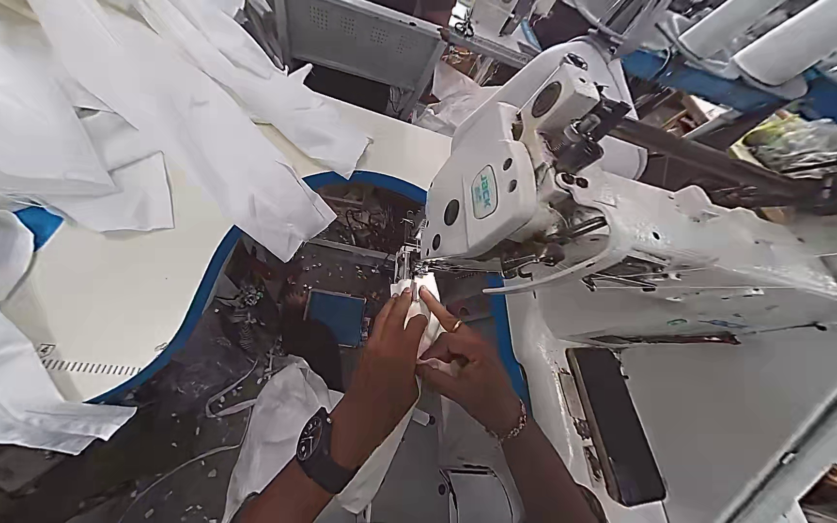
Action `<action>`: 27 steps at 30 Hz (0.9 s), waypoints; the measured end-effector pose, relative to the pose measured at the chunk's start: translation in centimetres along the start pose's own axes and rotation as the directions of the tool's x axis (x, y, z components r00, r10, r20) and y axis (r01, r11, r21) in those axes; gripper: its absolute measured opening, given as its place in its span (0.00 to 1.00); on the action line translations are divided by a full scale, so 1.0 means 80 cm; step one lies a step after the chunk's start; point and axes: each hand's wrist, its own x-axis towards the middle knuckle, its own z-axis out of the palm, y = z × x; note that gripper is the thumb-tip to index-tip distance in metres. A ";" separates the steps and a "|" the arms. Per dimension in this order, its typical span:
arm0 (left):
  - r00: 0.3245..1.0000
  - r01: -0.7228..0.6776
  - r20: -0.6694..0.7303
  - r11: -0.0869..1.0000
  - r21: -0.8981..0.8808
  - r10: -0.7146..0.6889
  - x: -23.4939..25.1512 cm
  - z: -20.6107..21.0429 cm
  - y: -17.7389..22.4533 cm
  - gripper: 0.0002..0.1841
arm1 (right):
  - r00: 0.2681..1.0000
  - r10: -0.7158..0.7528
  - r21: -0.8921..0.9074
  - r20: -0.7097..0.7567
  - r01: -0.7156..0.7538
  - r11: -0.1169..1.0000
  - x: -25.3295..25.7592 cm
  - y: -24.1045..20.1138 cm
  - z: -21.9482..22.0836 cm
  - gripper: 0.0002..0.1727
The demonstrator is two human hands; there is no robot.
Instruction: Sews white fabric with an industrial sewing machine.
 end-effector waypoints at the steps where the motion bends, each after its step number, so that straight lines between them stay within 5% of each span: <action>1: 1.000 0.002 -0.005 1.000 -0.003 -0.002 0.001 0.001 -0.001 0.17 | 1.000 0.005 0.015 0.009 -0.005 1.000 0.003 0.004 -0.002 0.11; 6: 0.998 0.007 -0.054 1.000 -0.025 -0.008 0.004 0.007 -0.002 0.15 | 1.000 0.011 -0.018 -0.007 -0.011 1.000 0.005 0.005 -0.001 0.12; 15: 0.985 0.076 -0.157 0.997 0.012 -0.073 0.032 0.015 -0.014 0.08 | 0.957 -0.073 -0.502 -0.280 -0.082 0.861 0.008 -0.035 0.036 0.11; 18: 0.951 0.278 0.155 0.960 -0.040 -0.269 0.013 -0.041 0.010 0.17 | 0.959 0.199 -0.656 -0.202 -0.283 0.700 -0.043 -0.091 0.006 0.13; 20: 0.818 0.391 0.485 0.917 -0.076 -0.308 -0.016 -0.086 0.027 0.21 | 0.888 0.449 -0.667 -0.096 -0.392 0.634 -0.084 -0.088 -0.024 0.13; 21: 0.811 0.357 0.520 0.931 -0.077 -0.268 -0.037 -0.095 0.037 0.17 | 0.818 0.574 -0.642 0.024 -0.428 0.636 -0.100 -0.066 -0.046 0.14; 22: 0.844 0.288 0.486 0.956 -0.056 -0.226 -0.059 -0.095 0.047 0.14 | 0.765 0.625 -0.587 0.156 -0.437 0.681 -0.114 -0.037 -0.064 0.15; 24: 0.970 0.101 0.221 0.995 0.011 -0.101 -0.093 -0.073 0.051 0.10 | 0.803 0.495 -0.460 0.332 -0.320 0.828 -0.129 -0.014 -0.079 0.14; 26: 1.000 0.008 0.007 0.999 0.049 -0.008 -0.106 -0.049 0.044 0.11 | 0.918 0.225 -0.519 0.326 -0.025 0.854 -0.127 -0.069 -0.049 0.10; 27: 0.998 -0.014 -0.061 0.998 0.065 0.018 -0.103 -0.039 0.041 0.12 | 0.942 0.146 -0.628 0.301 0.080 0.774 -0.123 -0.111 -0.023 0.07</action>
